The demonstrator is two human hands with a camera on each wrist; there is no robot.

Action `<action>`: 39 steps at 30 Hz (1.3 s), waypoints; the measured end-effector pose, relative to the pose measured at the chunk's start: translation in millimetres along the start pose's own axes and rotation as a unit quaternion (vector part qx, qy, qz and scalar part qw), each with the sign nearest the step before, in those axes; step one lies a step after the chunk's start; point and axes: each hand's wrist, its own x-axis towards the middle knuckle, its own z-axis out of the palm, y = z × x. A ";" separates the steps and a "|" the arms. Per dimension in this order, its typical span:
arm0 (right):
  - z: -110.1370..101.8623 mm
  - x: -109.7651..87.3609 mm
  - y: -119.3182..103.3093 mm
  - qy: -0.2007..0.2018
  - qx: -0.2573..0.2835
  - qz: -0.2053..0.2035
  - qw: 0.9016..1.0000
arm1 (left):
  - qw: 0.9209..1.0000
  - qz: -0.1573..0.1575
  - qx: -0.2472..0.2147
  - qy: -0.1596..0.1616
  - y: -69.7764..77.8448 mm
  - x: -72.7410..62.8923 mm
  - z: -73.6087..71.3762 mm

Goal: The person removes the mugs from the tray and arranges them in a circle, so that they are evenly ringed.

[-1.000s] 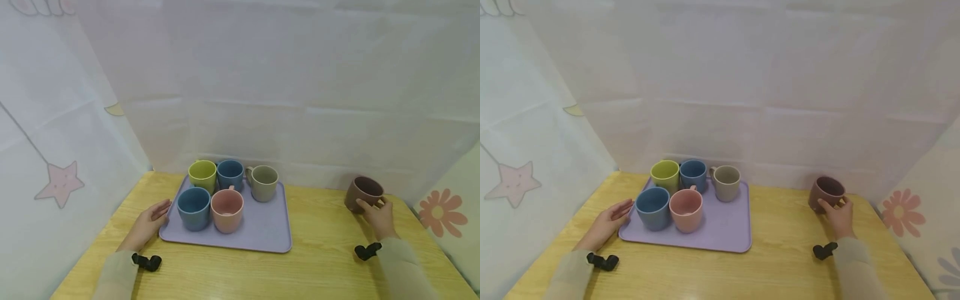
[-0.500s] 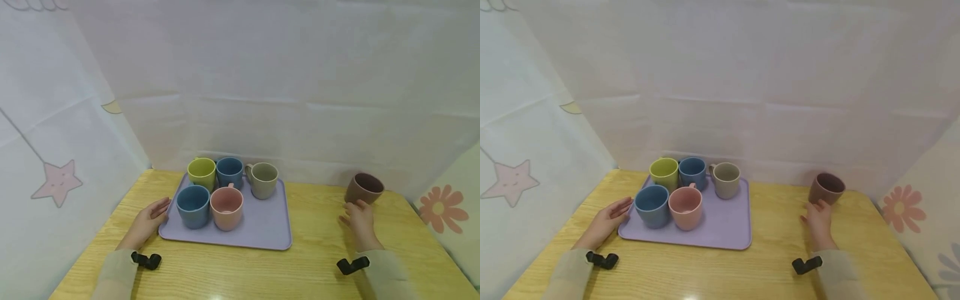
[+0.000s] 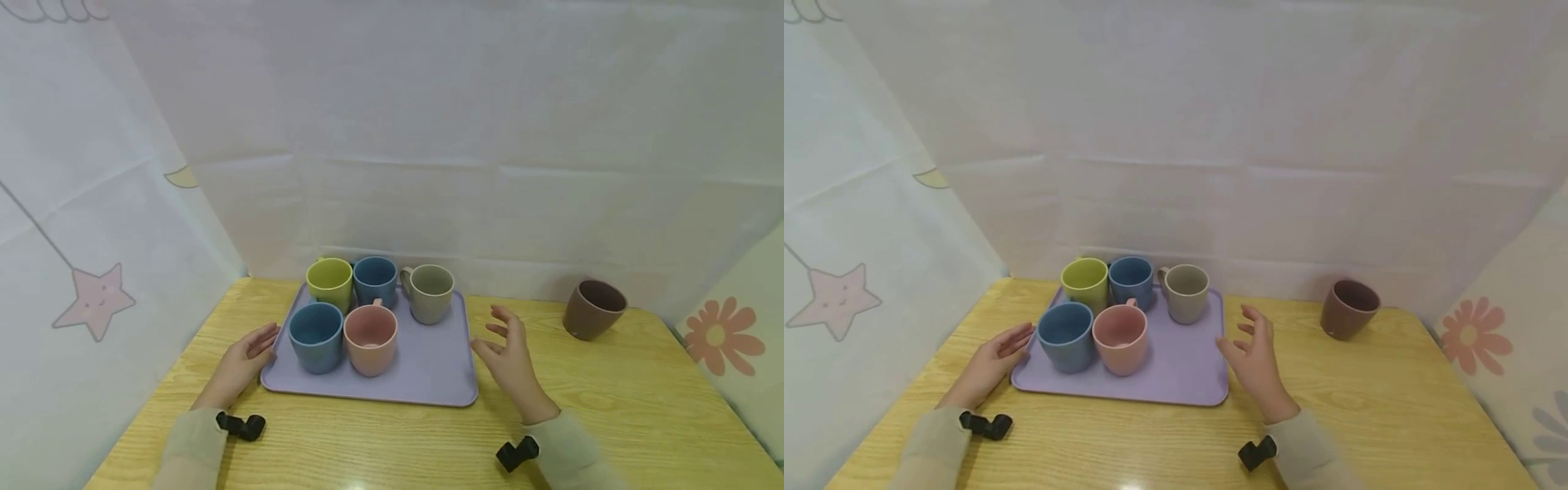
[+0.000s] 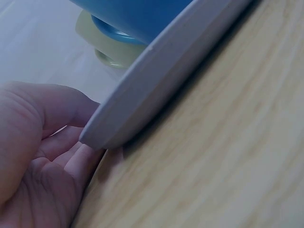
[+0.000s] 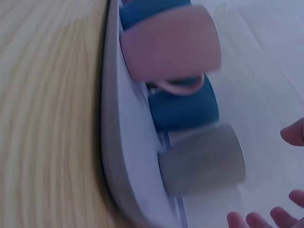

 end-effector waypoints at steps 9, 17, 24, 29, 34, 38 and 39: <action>60.0 -1.8 -15.3 -0.060 0.036 -0.043 0.997 | 1.000 -0.001 -0.002 -0.003 0.9 1.8 0.6; 95.7 0.6 -21.8 -0.117 0.074 -0.015 0.990 | 1.000 -0.005 -0.008 0.001 -1.0 3.0 2.3; 116.3 2.1 -19.5 -0.131 0.106 0.015 0.986 | 1.000 -0.004 -0.010 0.000 -0.3 1.2 1.3; 128.5 4.1 -16.5 -0.132 0.123 0.024 0.983 | 1.000 -0.005 -0.008 -0.001 1.4 0.5 -0.2; 138.5 7.0 -15.2 -0.122 0.140 0.034 0.982 | 1.000 -0.005 -0.008 -0.003 1.0 1.6 -1.2; 143.5 8.4 -14.0 -0.110 0.140 0.041 0.983 | 1.000 -0.006 -0.003 -0.002 0.5 2.2 -0.3; 144.2 8.6 -13.9 -0.108 0.141 0.041 0.983 | 1.000 -0.006 -0.002 -0.002 0.4 2.4 0.2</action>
